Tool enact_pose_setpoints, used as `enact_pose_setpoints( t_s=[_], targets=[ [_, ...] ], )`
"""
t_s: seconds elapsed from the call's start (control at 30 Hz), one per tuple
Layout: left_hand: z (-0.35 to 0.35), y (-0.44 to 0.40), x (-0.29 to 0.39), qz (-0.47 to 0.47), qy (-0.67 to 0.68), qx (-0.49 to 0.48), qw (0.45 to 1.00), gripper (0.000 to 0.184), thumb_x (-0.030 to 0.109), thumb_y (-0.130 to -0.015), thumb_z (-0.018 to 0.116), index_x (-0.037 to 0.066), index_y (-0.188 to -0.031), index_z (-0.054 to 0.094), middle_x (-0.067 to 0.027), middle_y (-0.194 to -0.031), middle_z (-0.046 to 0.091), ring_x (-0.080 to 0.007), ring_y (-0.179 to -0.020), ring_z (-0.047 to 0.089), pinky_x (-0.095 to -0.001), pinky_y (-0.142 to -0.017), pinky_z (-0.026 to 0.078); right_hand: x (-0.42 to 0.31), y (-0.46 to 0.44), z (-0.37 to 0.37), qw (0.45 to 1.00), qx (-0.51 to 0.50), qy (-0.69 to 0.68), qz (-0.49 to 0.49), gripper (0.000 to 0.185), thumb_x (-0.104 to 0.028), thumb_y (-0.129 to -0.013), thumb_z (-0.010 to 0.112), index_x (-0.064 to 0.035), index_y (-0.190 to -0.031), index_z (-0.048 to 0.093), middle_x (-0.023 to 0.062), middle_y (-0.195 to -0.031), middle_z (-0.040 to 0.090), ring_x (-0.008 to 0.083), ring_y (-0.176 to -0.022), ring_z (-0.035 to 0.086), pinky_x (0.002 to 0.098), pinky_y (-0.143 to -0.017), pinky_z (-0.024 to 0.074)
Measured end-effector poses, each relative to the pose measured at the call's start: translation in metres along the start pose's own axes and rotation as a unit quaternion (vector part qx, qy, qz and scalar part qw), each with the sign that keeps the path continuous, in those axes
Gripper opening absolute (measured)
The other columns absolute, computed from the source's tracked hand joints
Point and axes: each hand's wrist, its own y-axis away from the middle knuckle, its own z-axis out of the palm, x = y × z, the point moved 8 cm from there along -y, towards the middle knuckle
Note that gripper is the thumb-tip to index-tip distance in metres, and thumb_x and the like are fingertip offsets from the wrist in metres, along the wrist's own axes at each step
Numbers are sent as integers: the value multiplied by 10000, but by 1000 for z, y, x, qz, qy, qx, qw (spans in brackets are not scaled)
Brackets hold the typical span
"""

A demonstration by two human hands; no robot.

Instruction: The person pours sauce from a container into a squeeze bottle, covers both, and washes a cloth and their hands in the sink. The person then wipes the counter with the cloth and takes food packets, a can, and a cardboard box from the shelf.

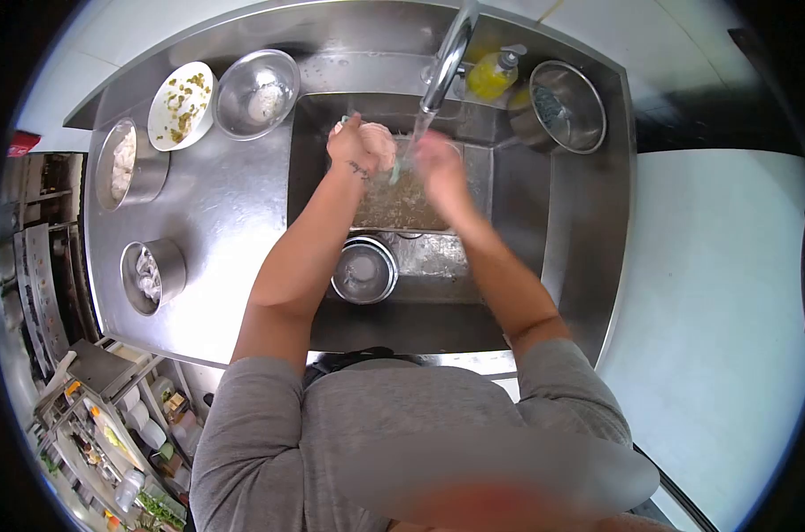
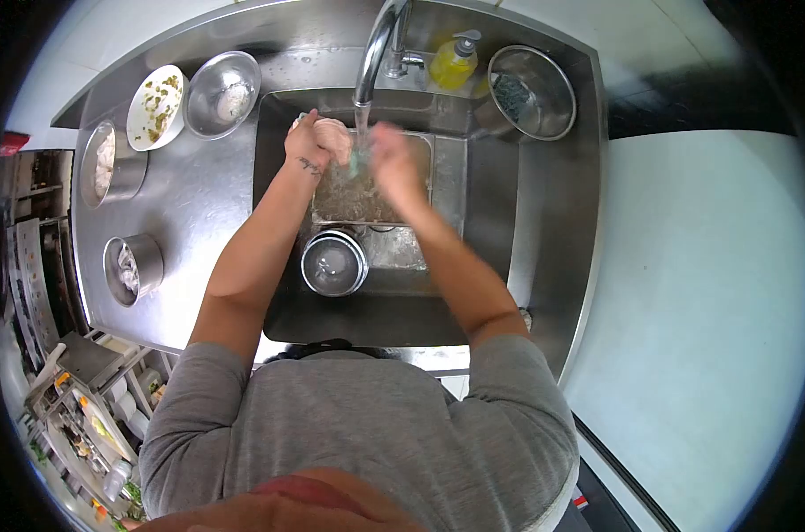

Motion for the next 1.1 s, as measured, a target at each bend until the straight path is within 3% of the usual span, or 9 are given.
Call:
enact_pose_setpoints(
  t_s=[0.03, 0.07, 0.17, 0.23, 0.43, 0.67, 0.93, 1.03, 1.1],
  targets=[
    [6, 10, 0, -5, -5, -30, 1000, 135, 92, -885, 547, 39, -952, 442, -151, -812, 581, -314, -655, 602, -456, -552, 513, -8, -26, -31, 898, 68, -335, 278, 276, -80, -855, 562, -17, -1122, 531, 141, -1025, 596, 269, -1004, 590, 372, -855, 492],
    [1, 12, -8, 7, -3, 10, 1000, 131, 83, -884, 545, 38, -950, 441, -157, -787, 590, -317, -621, 606, -451, -520, 511, -8, -54, -51, 870, 94, -388, 289, 242, -184, -894, 572, -49, -1091, 534, 101, -966, 589, 245, -900, 596, 378, -757, 509],
    [-13, 25, -51, -156, 14, -94, 983, 143, 80, -882, 548, 39, -958, 435, -145, -770, 590, -304, -634, 620, -447, -534, 524, -28, -117, -75, 754, 153, -590, 243, 270, -294, -928, 538, -49, -1041, 524, 96, -892, 594, 242, -839, 579, 388, -707, 492],
    [-29, 38, -57, -123, -41, -72, 989, 157, 80, -878, 551, 39, -980, 439, -139, -778, 590, -290, -640, 624, -447, -549, 530, -43, -138, -85, 687, 195, -670, 202, 282, -334, -937, 523, -55, -972, 513, 77, -815, 576, 227, -786, 554, 379, -673, 473],
    [-59, 102, -15, -112, -137, -15, 984, 105, 89, -874, 578, 48, -924, 495, -101, -803, 588, -237, -728, 618, -400, -652, 532, 32, -121, -138, 762, 213, -537, 291, 262, -298, -938, 494, -126, -749, 433, 13, -617, 425, 138, -478, 372, 275, -443, 356],
    [-84, 111, -9, -89, -141, 6, 986, 65, 73, -871, 572, 57, -897, 515, -82, -827, 585, -229, -762, 609, -412, -694, 525, 31, -110, -136, 865, 285, -307, 275, 246, -268, -852, 583, -63, -720, 549, 44, -595, 502, 135, -462, 456, 293, -369, 329],
    [-60, 151, 28, -20, -143, -38, 989, 129, 55, -833, 620, 58, -903, 511, -64, -817, 568, -199, -724, 607, -352, -610, 515, 31, -132, -136, 818, 303, -432, 229, 212, -218, -858, 563, -66, -714, 532, 25, -571, 473, 124, -403, 402, 284, -355, 306],
    [-62, 166, 54, 24, -159, -36, 986, 148, 37, -813, 643, 51, -885, 514, -64, -795, 587, -184, -692, 605, -324, -605, 511, 29, -132, -125, 873, 286, -334, 210, 266, -289, -885, 577, -75, -735, 530, 7, -548, 430, 118, -390, 353, 262, -351, 268],
    [-66, 162, 81, 87, -183, -60, 977, 154, 31, -805, 652, 48, -872, 514, -63, -775, 595, -174, -675, 604, -310, -593, 506, 27, -130, -106, 837, 201, -449, 238, 376, -408, -904, 532, -67, -746, 529, 14, -573, 433, 131, -439, 372, 271, -396, 292]
  ],
)
